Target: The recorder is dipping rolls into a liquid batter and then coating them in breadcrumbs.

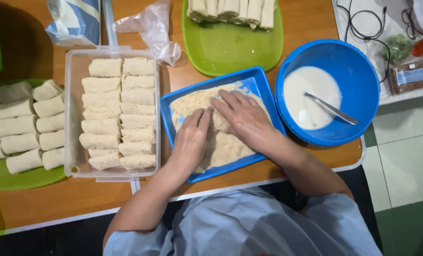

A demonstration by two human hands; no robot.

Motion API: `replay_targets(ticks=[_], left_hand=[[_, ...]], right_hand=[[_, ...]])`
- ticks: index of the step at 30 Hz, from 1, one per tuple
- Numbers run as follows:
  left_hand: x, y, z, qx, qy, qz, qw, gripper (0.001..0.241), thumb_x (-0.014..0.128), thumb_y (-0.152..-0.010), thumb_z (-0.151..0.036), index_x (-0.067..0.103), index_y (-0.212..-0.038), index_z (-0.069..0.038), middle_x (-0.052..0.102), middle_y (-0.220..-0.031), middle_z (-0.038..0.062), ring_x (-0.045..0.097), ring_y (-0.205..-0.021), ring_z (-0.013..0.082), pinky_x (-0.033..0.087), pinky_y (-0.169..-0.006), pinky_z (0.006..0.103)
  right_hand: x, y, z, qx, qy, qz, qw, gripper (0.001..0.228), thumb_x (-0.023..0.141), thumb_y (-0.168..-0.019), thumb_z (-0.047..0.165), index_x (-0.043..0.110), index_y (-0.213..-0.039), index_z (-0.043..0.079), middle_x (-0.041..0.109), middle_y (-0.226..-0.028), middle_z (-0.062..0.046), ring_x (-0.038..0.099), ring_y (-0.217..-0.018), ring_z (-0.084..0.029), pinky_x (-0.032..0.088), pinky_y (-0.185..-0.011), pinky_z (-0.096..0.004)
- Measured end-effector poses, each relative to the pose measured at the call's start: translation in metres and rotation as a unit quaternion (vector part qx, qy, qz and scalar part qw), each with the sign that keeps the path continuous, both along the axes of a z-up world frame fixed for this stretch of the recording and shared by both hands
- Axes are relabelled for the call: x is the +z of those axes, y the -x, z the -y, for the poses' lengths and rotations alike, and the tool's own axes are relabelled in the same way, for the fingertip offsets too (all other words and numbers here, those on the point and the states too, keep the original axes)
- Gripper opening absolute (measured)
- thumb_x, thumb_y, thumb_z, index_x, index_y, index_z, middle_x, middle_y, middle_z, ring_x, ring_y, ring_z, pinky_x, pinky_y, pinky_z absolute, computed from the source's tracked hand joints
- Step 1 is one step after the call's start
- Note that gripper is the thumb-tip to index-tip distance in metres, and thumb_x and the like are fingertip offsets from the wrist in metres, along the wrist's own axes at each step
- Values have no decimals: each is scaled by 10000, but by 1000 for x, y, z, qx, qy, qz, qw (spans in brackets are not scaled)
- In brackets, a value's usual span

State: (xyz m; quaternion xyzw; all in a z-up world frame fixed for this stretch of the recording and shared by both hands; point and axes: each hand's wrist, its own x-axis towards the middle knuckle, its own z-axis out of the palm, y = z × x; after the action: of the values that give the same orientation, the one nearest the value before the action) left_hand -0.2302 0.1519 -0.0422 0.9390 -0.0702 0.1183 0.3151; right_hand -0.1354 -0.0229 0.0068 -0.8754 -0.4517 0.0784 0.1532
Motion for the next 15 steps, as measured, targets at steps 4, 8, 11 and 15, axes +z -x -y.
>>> replay_targets(ticks=[4,8,11,15], left_hand=[[16,1,3,5,-22,-24,999,727,802,-739,-73,529,-1399,63,602,-1313,247,620,-1148,406,540,-962,446],[40,3,5,-8,-69,-74,995,1098,933,-494,-261,421,-1385,128,516,-1374,255,571,-1130,399,528,-906,452],[42,4,6,-2,-134,-113,985,1174,956,-419,-305,404,-1357,134,473,-1398,252,559,-1140,393,540,-839,429],[23,11,6,-1,-139,-158,978,1076,910,-462,-223,429,-1344,162,501,-1317,226,563,-1105,386,560,-850,398]], right_hand=[[-7,0,18,-29,-40,65,997,672,816,-726,145,569,-1347,73,562,-1361,-171,541,-1248,-385,465,-1008,-494],[3,6,36,-30,132,-153,979,287,769,-913,270,617,-1083,96,643,-1132,-111,666,-1076,-346,531,-878,-460],[-6,15,35,8,126,-207,970,405,817,-796,225,578,-1067,40,629,-1104,-180,656,-1000,-409,529,-823,-497],[-12,34,19,28,58,-216,974,469,788,-754,129,549,-1140,12,595,-1100,-205,638,-966,-425,535,-789,-493]])
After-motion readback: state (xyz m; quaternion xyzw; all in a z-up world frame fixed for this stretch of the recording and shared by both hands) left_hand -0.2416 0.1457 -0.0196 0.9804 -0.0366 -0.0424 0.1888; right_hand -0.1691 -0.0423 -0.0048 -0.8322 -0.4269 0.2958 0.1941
